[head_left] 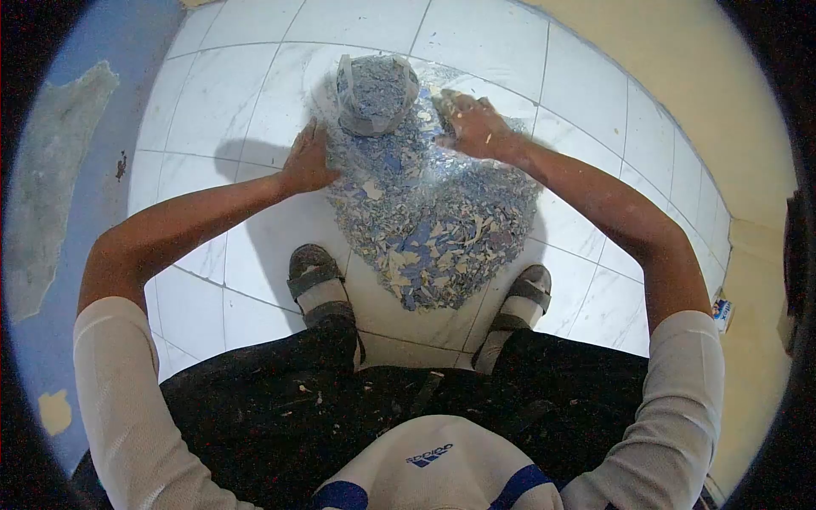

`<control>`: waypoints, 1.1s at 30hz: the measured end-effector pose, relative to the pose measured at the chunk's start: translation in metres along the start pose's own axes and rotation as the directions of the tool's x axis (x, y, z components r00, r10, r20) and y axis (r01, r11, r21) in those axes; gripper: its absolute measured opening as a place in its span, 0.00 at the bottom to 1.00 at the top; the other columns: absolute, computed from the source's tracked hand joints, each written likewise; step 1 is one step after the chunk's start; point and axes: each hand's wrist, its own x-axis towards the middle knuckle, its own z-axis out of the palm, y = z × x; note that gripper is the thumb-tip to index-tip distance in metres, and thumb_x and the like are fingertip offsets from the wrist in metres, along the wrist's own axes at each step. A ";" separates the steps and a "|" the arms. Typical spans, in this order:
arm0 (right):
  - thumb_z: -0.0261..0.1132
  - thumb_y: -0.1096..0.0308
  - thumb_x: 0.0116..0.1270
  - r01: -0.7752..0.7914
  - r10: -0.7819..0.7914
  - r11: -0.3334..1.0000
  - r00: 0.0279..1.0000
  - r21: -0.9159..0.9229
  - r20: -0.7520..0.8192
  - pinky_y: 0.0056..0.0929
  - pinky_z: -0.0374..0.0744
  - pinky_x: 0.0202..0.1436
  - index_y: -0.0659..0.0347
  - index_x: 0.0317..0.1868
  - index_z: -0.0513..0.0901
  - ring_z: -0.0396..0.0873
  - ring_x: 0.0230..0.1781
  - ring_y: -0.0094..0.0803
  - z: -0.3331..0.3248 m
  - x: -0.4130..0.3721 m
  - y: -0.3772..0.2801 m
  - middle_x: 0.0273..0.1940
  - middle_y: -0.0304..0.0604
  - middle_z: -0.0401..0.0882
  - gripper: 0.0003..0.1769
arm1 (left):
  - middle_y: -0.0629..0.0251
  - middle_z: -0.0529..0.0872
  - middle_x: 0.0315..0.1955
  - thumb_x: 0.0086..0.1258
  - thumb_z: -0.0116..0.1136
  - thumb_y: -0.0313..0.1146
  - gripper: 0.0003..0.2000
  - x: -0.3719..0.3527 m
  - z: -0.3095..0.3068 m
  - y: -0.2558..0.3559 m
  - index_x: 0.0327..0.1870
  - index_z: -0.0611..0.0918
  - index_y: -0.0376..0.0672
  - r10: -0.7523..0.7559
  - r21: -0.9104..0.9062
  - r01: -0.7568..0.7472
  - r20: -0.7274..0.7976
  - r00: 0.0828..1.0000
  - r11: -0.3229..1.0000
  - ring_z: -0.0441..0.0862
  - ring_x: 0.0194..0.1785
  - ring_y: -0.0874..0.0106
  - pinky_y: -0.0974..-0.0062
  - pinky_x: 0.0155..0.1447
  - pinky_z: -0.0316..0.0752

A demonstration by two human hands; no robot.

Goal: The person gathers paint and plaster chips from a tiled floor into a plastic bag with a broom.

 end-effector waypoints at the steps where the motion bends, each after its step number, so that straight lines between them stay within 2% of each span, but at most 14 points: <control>1: 0.57 0.45 0.70 -0.075 0.075 0.997 0.997 0.007 0.015 0.56 0.59 0.74 0.55 0.75 0.56 0.60 0.73 0.51 -0.007 0.006 -0.002 0.72 0.57 0.58 0.40 | 0.30 0.50 0.71 0.52 0.70 0.48 0.54 0.005 0.001 -0.005 0.73 0.50 0.26 -0.016 0.013 0.015 0.034 0.999 1.000 0.50 0.74 0.39 0.52 0.78 0.46; 5: 0.56 0.52 0.71 -0.291 0.280 0.957 0.936 0.017 0.214 0.58 0.70 0.65 0.59 0.68 0.64 0.72 0.64 0.53 -0.032 0.020 0.011 0.62 0.60 0.70 0.31 | 0.31 0.47 0.73 0.51 0.71 0.51 0.57 0.021 -0.004 -0.012 0.74 0.47 0.27 -0.111 0.073 0.105 0.089 0.990 0.992 0.45 0.76 0.40 0.52 0.78 0.43; 6: 0.58 0.59 0.68 -0.058 0.057 0.997 0.997 0.042 0.044 0.53 0.76 0.57 0.60 0.61 0.68 0.77 0.54 0.55 -0.019 0.014 0.028 0.52 0.59 0.76 0.24 | 0.31 0.46 0.73 0.51 0.71 0.52 0.57 0.023 -0.004 -0.014 0.74 0.47 0.28 -0.144 0.091 0.136 0.084 0.986 0.986 0.44 0.77 0.41 0.52 0.78 0.44; 9: 0.61 0.67 0.64 0.093 -0.096 0.995 0.989 -0.031 -0.110 0.48 0.80 0.53 0.62 0.57 0.70 0.79 0.50 0.55 0.021 0.026 0.045 0.47 0.59 0.77 0.21 | 0.33 0.44 0.74 0.50 0.72 0.53 0.59 0.025 0.006 -0.024 0.75 0.46 0.30 -0.143 0.024 0.142 0.049 0.988 0.990 0.43 0.78 0.43 0.53 0.79 0.44; 12: 0.60 0.73 0.63 0.172 -0.164 0.985 0.951 0.008 -0.264 0.45 0.82 0.45 0.68 0.52 0.72 0.80 0.47 0.50 0.033 0.025 0.034 0.48 0.59 0.75 0.17 | 0.35 0.41 0.74 0.51 0.71 0.52 0.58 0.014 0.012 -0.011 0.76 0.46 0.31 -0.085 -0.161 0.089 0.028 0.996 0.983 0.40 0.78 0.43 0.54 0.79 0.44; 15: 0.59 0.76 0.62 0.210 -0.181 0.972 0.954 0.104 -0.239 0.44 0.82 0.48 0.69 0.53 0.73 0.79 0.47 0.52 0.043 0.022 0.021 0.50 0.60 0.73 0.18 | 0.37 0.38 0.75 0.53 0.70 0.50 0.57 0.007 0.010 0.014 0.76 0.45 0.31 -0.005 -0.209 0.039 0.160 0.987 0.977 0.36 0.79 0.43 0.56 0.80 0.43; 16: 0.60 0.76 0.60 0.228 -0.189 0.966 0.944 0.119 -0.271 0.44 0.81 0.49 0.69 0.53 0.74 0.79 0.46 0.52 0.049 0.025 0.018 0.47 0.58 0.75 0.19 | 0.37 0.37 0.75 0.53 0.70 0.50 0.57 0.002 0.014 0.021 0.76 0.44 0.31 0.043 -0.216 -0.013 0.138 0.990 0.976 0.36 0.79 0.44 0.56 0.80 0.42; 19: 0.62 0.80 0.56 0.267 -0.238 0.957 0.946 0.115 -0.221 0.45 0.80 0.56 0.63 0.61 0.72 0.79 0.51 0.52 0.055 0.022 0.005 0.51 0.58 0.77 0.29 | 0.38 0.36 0.76 0.55 0.69 0.48 0.56 -0.010 0.034 0.031 0.76 0.42 0.31 0.154 -0.238 -0.122 0.118 0.981 0.963 0.33 0.79 0.44 0.56 0.80 0.40; 20: 0.65 0.80 0.53 0.272 -0.226 0.927 0.955 0.259 -0.194 0.44 0.80 0.57 0.61 0.62 0.72 0.78 0.52 0.52 0.062 0.026 0.005 0.54 0.57 0.77 0.32 | 0.38 0.36 0.76 0.56 0.68 0.47 0.56 -0.015 0.036 0.037 0.76 0.42 0.31 0.163 -0.256 -0.122 0.146 0.976 0.959 0.33 0.79 0.45 0.56 0.80 0.40; 22: 0.65 0.77 0.56 0.321 -0.298 0.924 0.945 0.206 -0.135 0.46 0.79 0.57 0.65 0.58 0.73 0.78 0.50 0.52 0.076 0.020 0.010 0.49 0.56 0.77 0.27 | 0.40 0.36 0.76 0.60 0.66 0.43 0.53 -0.024 0.040 0.048 0.76 0.40 0.33 0.208 -0.275 -0.152 0.187 0.960 0.949 0.31 0.80 0.48 0.57 0.80 0.38; 25: 0.68 0.74 0.56 0.336 -0.325 0.925 0.942 0.179 -0.089 0.46 0.77 0.60 0.63 0.59 0.73 0.77 0.52 0.51 0.061 0.004 -0.002 0.51 0.56 0.76 0.29 | 0.44 0.38 0.77 0.63 0.63 0.40 0.50 -0.031 0.037 0.058 0.77 0.40 0.37 0.378 -0.476 -0.245 0.206 0.903 0.845 0.35 0.80 0.51 0.57 0.80 0.40; 28: 0.71 0.74 0.53 0.351 -0.343 0.913 0.936 0.208 -0.074 0.45 0.75 0.64 0.57 0.62 0.74 0.74 0.57 0.50 0.057 -0.001 -0.006 0.58 0.53 0.74 0.33 | 0.45 0.43 0.77 0.63 0.63 0.39 0.49 -0.032 0.031 0.076 0.78 0.41 0.42 0.385 -0.558 -0.176 0.283 0.879 0.811 0.42 0.80 0.52 0.57 0.80 0.43; 31: 0.72 0.74 0.53 0.386 -0.394 0.889 0.919 0.244 -0.017 0.44 0.74 0.66 0.55 0.62 0.74 0.73 0.61 0.48 0.045 -0.012 -0.005 0.61 0.51 0.74 0.34 | 0.48 0.50 0.76 0.68 0.60 0.38 0.41 -0.031 0.017 0.081 0.78 0.49 0.43 0.425 -0.585 -0.215 0.248 0.871 0.782 0.47 0.78 0.51 0.57 0.78 0.48; 33: 0.72 0.72 0.54 0.422 -0.431 0.879 0.903 0.224 -0.010 0.44 0.74 0.67 0.54 0.62 0.74 0.73 0.61 0.47 0.039 -0.017 -0.001 0.60 0.49 0.74 0.33 | 0.46 0.54 0.74 0.65 0.60 0.36 0.38 -0.029 0.010 0.081 0.75 0.54 0.40 0.398 -0.508 -0.248 0.211 0.893 0.825 0.50 0.77 0.49 0.55 0.78 0.49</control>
